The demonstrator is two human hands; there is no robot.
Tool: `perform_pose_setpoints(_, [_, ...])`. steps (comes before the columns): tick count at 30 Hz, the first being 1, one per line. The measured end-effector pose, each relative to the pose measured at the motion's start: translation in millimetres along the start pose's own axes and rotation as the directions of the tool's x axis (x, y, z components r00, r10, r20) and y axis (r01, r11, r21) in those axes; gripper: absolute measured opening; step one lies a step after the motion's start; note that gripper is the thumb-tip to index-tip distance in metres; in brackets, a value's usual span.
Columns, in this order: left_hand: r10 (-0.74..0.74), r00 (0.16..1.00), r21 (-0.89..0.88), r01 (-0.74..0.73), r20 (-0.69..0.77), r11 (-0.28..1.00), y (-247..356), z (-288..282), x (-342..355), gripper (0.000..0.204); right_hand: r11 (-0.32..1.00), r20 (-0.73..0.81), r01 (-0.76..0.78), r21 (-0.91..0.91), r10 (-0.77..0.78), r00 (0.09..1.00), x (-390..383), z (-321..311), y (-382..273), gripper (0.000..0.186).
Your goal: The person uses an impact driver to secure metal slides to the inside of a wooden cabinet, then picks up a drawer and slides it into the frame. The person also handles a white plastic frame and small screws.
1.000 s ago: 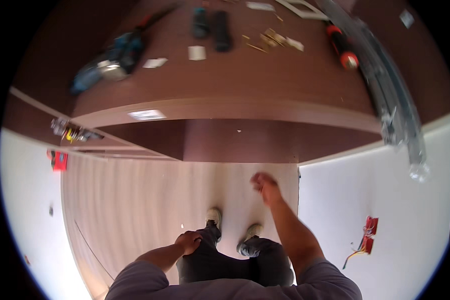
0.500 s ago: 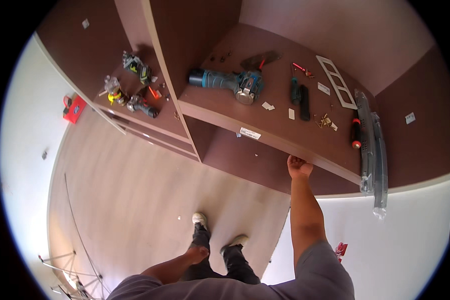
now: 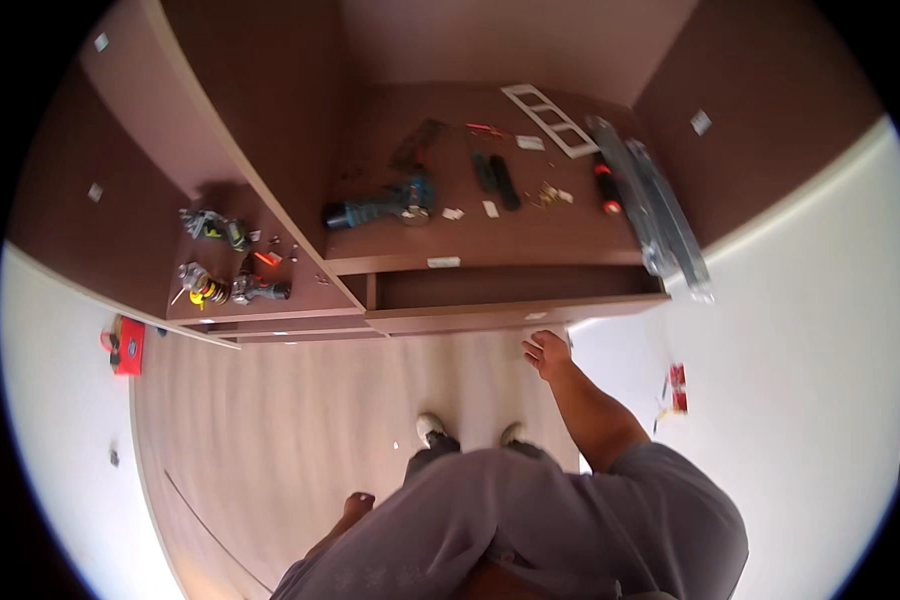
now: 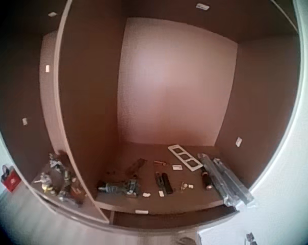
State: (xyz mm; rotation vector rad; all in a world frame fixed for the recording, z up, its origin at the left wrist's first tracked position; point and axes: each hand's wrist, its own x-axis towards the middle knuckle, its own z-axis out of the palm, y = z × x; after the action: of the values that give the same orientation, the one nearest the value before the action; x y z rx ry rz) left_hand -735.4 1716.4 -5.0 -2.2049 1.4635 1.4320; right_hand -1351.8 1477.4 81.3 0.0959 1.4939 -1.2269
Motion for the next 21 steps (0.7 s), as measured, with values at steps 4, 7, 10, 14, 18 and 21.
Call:
perform_pose_setpoints(4, [0.08,0.991,0.102,-0.091,0.108,0.991,3.7,-21.3,65.8,0.035,0.988,0.071,-0.038,-0.149,0.049,0.996,-94.4,-22.6,3.6,0.045])
perform_pose_setpoints(7, [0.277,0.954,-0.095,-0.288,-0.113,0.953,37.4,-28.2,84.1,0.028,0.978,0.04,-0.007,-0.207,0.016,0.999,-143.9,-38.7,-5.9,0.056])
perform_pose_setpoints(10, [0.331,0.937,-0.064,-0.34,-0.114,0.938,69.2,-47.0,108.8,0.028,0.975,0.014,0.012,-0.223,-0.009,1.0,-178.0,-52.4,-7.5,0.055])
perform_pose_setpoints(14, [0.393,0.918,0.018,-0.393,-0.058,0.919,110.1,-84.6,140.1,0.028,0.988,-0.011,0.003,-0.157,-0.005,1.0,-192.7,-58.8,4.4,0.054])
perform_pose_setpoints(18, [0.409,0.913,0.083,-0.407,-0.011,0.91,128.3,-110.3,156.8,0.028,0.999,-0.039,0.0,-0.054,-0.002,0.999,-190.8,-45.0,23.9,0.057])
perform_pose_setpoints(21, [0.406,0.914,0.111,-0.404,0.0,0.908,129.2,-119.6,161.0,0.028,0.994,-0.044,-0.018,-0.111,0.014,0.999,-191.6,-27.4,32.7,0.062])
